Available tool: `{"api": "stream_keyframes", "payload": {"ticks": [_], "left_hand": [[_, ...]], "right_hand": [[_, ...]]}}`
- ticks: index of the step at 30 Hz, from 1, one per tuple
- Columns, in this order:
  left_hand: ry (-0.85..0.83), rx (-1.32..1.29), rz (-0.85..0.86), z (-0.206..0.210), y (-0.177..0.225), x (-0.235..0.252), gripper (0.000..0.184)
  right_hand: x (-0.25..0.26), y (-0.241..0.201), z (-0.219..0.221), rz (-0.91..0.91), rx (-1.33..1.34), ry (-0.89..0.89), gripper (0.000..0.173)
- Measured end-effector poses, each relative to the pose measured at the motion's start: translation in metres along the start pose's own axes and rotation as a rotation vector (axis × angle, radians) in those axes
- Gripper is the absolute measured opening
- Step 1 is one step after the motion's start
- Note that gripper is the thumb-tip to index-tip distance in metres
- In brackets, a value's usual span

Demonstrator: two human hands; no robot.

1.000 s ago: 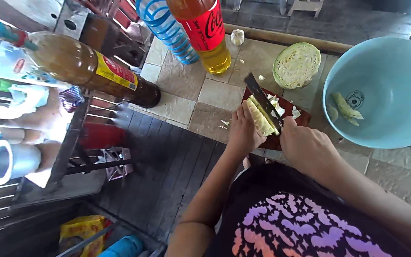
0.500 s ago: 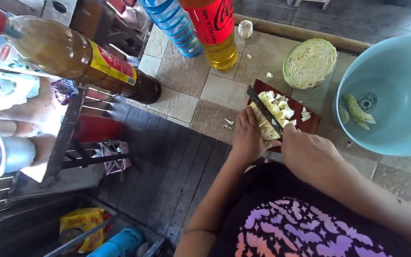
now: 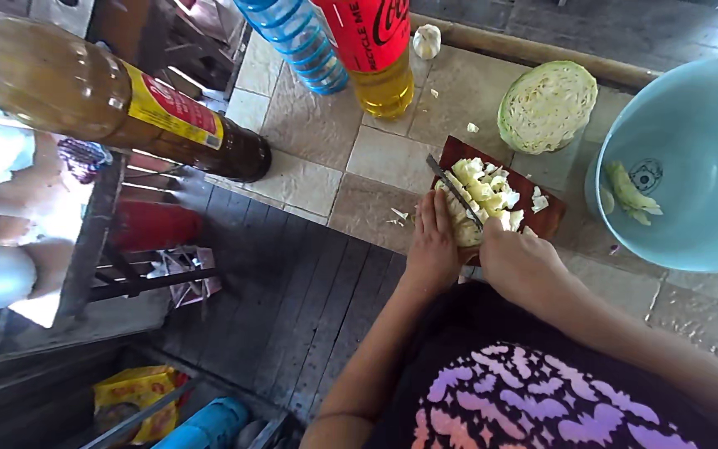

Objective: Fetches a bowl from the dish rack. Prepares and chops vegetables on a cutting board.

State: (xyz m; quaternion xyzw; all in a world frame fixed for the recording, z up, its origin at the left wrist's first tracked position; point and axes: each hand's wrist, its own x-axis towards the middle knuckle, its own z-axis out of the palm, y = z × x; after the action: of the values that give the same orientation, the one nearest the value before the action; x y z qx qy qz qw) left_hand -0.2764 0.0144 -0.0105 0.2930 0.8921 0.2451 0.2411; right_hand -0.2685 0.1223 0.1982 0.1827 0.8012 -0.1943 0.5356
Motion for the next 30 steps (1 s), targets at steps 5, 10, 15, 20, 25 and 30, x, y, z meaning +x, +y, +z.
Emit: {"api": "stream_keyframes", "payload": {"ticks": [5, 10, 15, 20, 25, 30], "left_hand": [[0.034, 0.01, 0.009, 0.002, -0.001, -0.001, 0.11], [0.076, 0.002, 0.048, 0.006, -0.007, -0.002, 0.11], [0.167, -0.054, 0.143, 0.015, -0.021, -0.003, 0.111], [0.203, -0.044, 0.171, 0.018, -0.02, -0.001, 0.11], [0.331, 0.002, 0.273, 0.029, -0.031, -0.001, 0.119], [0.558, -0.002, 0.256, 0.053, -0.03, 0.006, 0.094]], "right_hand": [[0.103, 0.042, 0.076, 0.052, 0.02, 0.304, 0.025], [0.094, 0.044, 0.08, 0.049, 0.039, 0.274, 0.031], [0.108, 0.055, 0.082, 0.002, 0.143, 0.356, 0.028], [0.096, 0.066, 0.093, 0.017, 0.165, 0.312, 0.035], [0.102, 0.069, 0.092, -0.054, 0.131, 0.392, 0.027], [0.083, 0.068, 0.102, -0.036, 0.084, 0.537, 0.026]]}}
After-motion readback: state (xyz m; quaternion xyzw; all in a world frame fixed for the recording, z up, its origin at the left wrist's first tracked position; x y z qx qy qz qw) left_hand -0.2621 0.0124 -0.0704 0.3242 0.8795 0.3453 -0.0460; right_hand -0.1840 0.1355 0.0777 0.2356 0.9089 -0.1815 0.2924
